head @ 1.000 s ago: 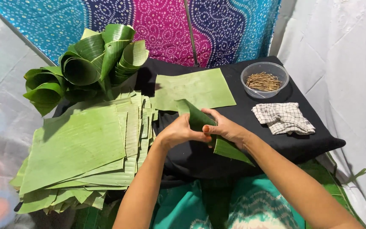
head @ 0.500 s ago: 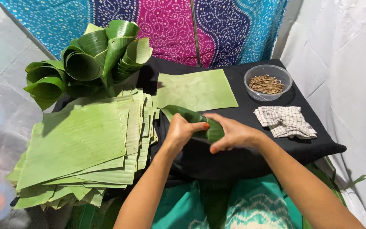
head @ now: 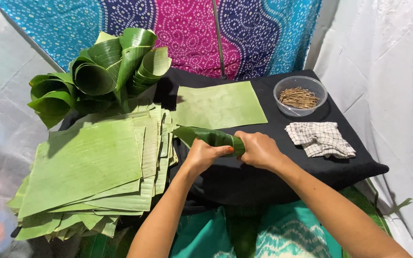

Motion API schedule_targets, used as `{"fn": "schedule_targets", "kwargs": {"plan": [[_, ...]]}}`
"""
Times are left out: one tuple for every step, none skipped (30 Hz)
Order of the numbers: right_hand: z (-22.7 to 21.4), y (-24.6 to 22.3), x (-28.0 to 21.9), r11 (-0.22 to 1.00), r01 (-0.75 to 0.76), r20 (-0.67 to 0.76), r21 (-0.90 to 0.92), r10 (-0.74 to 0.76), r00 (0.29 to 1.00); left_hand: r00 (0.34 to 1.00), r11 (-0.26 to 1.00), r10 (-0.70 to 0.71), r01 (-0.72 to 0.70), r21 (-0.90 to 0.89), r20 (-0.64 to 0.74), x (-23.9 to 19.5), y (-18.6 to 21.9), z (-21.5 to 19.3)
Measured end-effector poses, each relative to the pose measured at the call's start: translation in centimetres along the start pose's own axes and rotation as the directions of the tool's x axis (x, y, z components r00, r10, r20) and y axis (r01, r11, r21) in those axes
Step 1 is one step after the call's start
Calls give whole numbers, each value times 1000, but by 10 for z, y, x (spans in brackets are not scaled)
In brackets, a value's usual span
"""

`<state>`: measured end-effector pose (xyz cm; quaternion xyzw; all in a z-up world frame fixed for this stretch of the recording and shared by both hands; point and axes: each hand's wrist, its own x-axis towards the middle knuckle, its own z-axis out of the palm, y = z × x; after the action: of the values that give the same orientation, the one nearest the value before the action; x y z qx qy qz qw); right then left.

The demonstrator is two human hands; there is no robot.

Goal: Cleaning banana leaves with a cloth and rolling them into cone shapes secured with small wooden sticks.

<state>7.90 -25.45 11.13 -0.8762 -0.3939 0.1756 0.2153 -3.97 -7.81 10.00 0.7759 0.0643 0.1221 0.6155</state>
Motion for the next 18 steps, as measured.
{"fn": "schedule_targets", "kwargs": {"plan": [[-3,-3,-2,1000,0,-2,-2,0,1000,1000,1000,2,-2,-1,1,0,1,0],[-5,-6,-3,1000,0,9,17,0,1000,1000,1000,-2,2,4,-9,0,3,-1],[-7,-9,-4,999,1,22,36,-2,1000,1000,1000,-7,7,9,-19,-1,3,-1],[-7,-7,-2,999,2,21,35,-3,1000,1000,1000,-6,6,8,-20,-1,5,1],[-6,-5,0,999,4,24,38,-5,1000,999,1000,-23,24,16,-28,-2,7,3],[-6,-4,2,999,6,27,42,-7,1000,999,999,-41,41,24,-36,-3,9,5],[-3,-2,4,999,4,27,42,-6,1000,999,999,-41,42,24,-35,-4,10,7],[0,-1,5,999,1,16,41,-2,1000,998,999,-34,36,37,-48,-4,11,10],[3,2,6,999,-3,5,38,2,1000,998,998,-27,30,49,-60,-5,11,13],[3,0,5,999,-5,4,38,5,1000,998,998,-27,29,48,-57,-6,8,13],[3,-1,4,999,1,10,41,-1,1000,992,995,-69,76,67,-102,-7,5,13],[3,-2,3,999,7,15,44,-7,1000,983,989,-111,124,84,-148,-8,2,14],[-1,-5,-1,999,1,14,45,-2,1000,984,989,-111,124,83,-143,-7,4,16],[-5,-8,-4,999,-10,18,30,10,1000,978,987,-113,131,95,-177,-7,5,19],[-10,-11,-7,1000,-21,23,13,21,1000,971,985,-113,138,105,-212,-7,6,21],[-8,-6,-4,1000,-26,23,12,25,999,971,985,-114,137,103,-208,-5,8,23],[-7,-1,-1,999,-29,-2,-34,29,1000,964,982,-129,157,105,-233,-4,10,23],[-5,3,2,996,-34,-28,-79,32,999,956,979,-144,176,107,-257,-3,12,23]]}}
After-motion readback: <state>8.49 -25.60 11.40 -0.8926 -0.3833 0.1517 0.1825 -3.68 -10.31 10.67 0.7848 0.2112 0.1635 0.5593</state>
